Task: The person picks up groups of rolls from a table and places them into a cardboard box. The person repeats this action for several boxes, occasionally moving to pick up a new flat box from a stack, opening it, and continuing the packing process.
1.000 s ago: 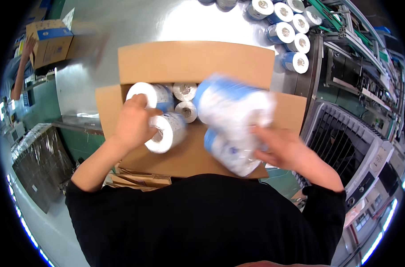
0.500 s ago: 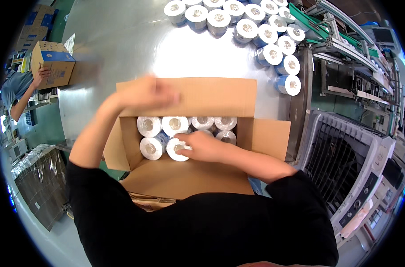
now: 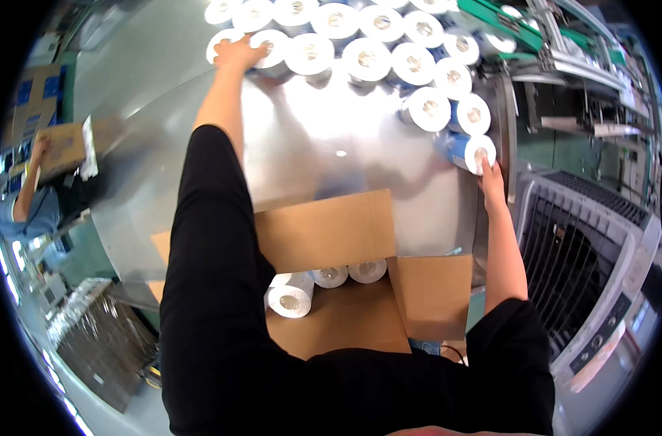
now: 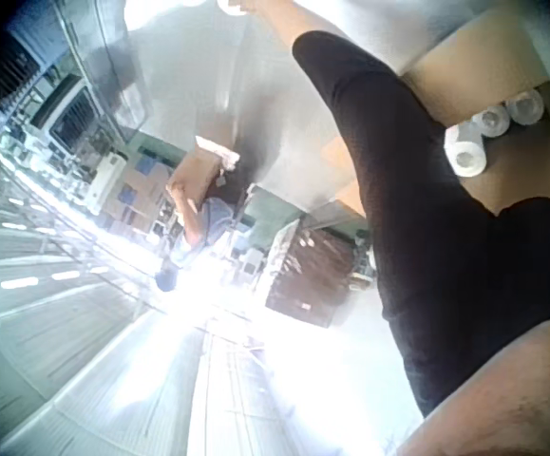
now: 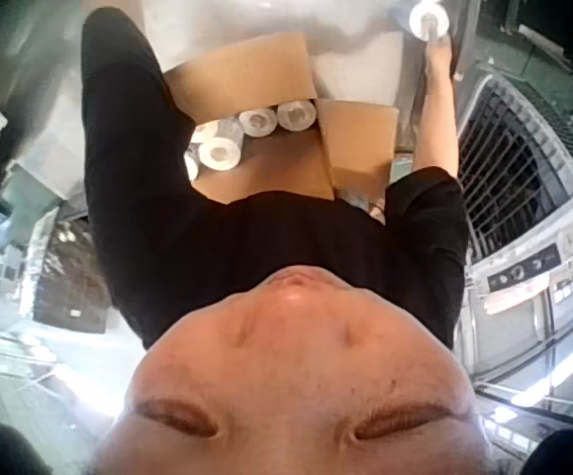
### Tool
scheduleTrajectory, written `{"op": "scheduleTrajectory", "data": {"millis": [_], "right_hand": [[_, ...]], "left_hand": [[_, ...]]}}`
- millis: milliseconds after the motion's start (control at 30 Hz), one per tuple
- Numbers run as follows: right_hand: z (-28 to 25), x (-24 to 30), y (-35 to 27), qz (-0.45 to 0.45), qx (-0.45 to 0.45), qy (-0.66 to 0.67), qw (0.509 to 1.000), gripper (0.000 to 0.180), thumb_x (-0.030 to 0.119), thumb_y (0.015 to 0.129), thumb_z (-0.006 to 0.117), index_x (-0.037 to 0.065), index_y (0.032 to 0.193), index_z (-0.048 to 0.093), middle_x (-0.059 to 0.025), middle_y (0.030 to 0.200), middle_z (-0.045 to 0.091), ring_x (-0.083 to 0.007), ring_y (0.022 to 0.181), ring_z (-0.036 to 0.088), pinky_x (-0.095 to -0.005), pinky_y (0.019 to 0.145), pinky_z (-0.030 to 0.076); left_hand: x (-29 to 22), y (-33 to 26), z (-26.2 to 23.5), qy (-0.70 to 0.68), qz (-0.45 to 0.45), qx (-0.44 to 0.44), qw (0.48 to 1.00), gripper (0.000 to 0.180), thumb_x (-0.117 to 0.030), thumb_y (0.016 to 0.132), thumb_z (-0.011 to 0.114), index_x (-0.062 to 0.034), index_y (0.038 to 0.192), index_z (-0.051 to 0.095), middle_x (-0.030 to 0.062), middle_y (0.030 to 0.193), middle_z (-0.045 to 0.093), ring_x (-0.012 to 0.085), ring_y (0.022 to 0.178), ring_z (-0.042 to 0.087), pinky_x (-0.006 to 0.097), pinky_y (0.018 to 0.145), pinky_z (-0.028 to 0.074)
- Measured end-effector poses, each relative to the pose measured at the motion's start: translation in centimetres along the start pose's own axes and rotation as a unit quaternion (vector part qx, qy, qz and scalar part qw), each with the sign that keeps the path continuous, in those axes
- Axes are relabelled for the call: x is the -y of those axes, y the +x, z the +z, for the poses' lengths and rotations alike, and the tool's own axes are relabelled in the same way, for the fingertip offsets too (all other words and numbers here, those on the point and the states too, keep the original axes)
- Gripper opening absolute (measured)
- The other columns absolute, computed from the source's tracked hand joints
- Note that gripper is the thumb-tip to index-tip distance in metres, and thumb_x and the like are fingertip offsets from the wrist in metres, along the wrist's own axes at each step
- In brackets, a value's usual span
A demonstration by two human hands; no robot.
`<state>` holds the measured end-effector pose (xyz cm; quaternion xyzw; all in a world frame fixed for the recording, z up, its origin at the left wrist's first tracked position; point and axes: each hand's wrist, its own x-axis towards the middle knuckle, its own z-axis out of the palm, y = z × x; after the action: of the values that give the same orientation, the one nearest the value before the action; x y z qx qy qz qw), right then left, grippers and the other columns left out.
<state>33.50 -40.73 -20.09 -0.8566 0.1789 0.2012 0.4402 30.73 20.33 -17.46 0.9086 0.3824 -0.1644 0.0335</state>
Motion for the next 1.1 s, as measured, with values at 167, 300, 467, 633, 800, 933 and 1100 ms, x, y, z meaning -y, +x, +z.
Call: {"op": "scheduleTrajectory", "data": {"millis": [167, 300, 467, 633, 800, 933, 1100], "right_hand": [[3.2, 2.8, -1.0, -0.056, 0.008, -0.189, 0.980, 0.076, 0.040, 0.074, 0.071, -0.003, 0.128, 0.039, -0.0226, 0.115, 0.057, -0.0313, 0.107, 0.057, -0.0367, 0.089, 0.044], [3.0, 5.8, -1.8, -0.282, 0.007, -0.250, 0.926, 0.092, 0.030, 0.070, 0.073, 0.006, 0.142, 0.021, -0.0250, 0.111, 0.059, -0.0377, 0.101, 0.058, -0.0398, 0.088, 0.045], [1.5, 8.0, 3.4, -0.239, 0.209, -0.347, 0.882, 0.092, 0.019, 0.065, 0.073, 0.016, 0.143, 0.025, -0.0264, 0.104, 0.060, -0.0387, 0.098, 0.058, -0.0401, 0.086, 0.046], [2.1, 6.9, 1.9, -0.240, 0.135, -0.364, 0.890, 0.078, 0.023, 0.062, 0.074, 0.009, 0.132, 0.043, -0.0239, 0.098, 0.062, -0.0367, 0.094, 0.061, -0.0400, 0.083, 0.048], [-1.8, 11.0, -6.3, -0.237, 0.087, -0.263, 0.931, 0.070, 0.019, 0.066, 0.073, 0.002, 0.128, 0.047, -0.0193, 0.085, 0.066, -0.0223, 0.076, 0.066, -0.0310, 0.071, 0.051], [-6.1, 18.7, -17.0, -0.352, 0.034, 0.031, 0.935, 0.060, -0.001, 0.072, 0.066, -0.003, 0.129, 0.045, -0.0117, 0.084, 0.067, -0.0104, 0.069, 0.063, -0.0222, 0.061, 0.050], [-6.0, 21.4, -31.1, -0.664, 0.207, -0.149, 0.703, 0.069, 0.011, 0.068, 0.075, 0.001, 0.129, 0.046, -0.0142, 0.095, 0.066, -0.0182, 0.070, 0.066, -0.0268, 0.059, 0.053]], "left_hand": [[2.0, -1.4, -1.5, -0.011, 0.021, 0.058, 0.998, 0.064, -0.065, 0.069, 0.056, -0.0184, 0.112, 0.065, 0.0136, 0.113, 0.062, 0.0300, 0.108, 0.056, 0.038, 0.088, 0.045], [7.9, -5.2, -3.6, -0.098, 0.027, -0.050, 0.994, 0.059, -0.059, 0.070, 0.061, -0.0133, 0.106, 0.068, 0.0153, 0.098, 0.067, 0.0257, 0.094, 0.064, 0.034, 0.081, 0.047], [14.9, -16.2, -12.2, -0.386, 0.119, -0.055, 0.913, 0.030, -0.021, 0.086, 0.059, 0.0034, 0.102, 0.063, 0.0011, 0.084, 0.061, 0.0083, 0.074, 0.052, 0.023, 0.061, 0.041], [16.7, -34.2, -17.1, -0.649, 0.036, 0.147, 0.745, 0.030, -0.019, 0.084, 0.058, -0.0006, 0.108, 0.060, 0.0084, 0.101, 0.060, 0.0176, 0.092, 0.058, 0.030, 0.081, 0.046], [7.9, -43.9, -13.0, -0.547, 0.112, 0.388, 0.733, 0.034, -0.022, 0.078, 0.067, -0.0036, 0.106, 0.065, 0.0124, 0.098, 0.060, 0.0248, 0.091, 0.058, 0.036, 0.079, 0.047], [3.2, -46.7, -8.0, -0.118, 0.366, 0.156, 0.910, 0.040, -0.024, 0.066, 0.071, -0.0032, 0.100, 0.066, 0.0129, 0.101, 0.055, 0.0302, 0.102, 0.049, 0.039, 0.083, 0.043], [3.6, -47.5, 2.2, 0.126, 0.451, 0.066, 0.881, 0.031, -0.027, 0.069, 0.067, -0.0051, 0.089, 0.068, 0.0123, 0.102, 0.053, 0.0297, 0.102, 0.045, 0.036, 0.090, 0.038]]}}
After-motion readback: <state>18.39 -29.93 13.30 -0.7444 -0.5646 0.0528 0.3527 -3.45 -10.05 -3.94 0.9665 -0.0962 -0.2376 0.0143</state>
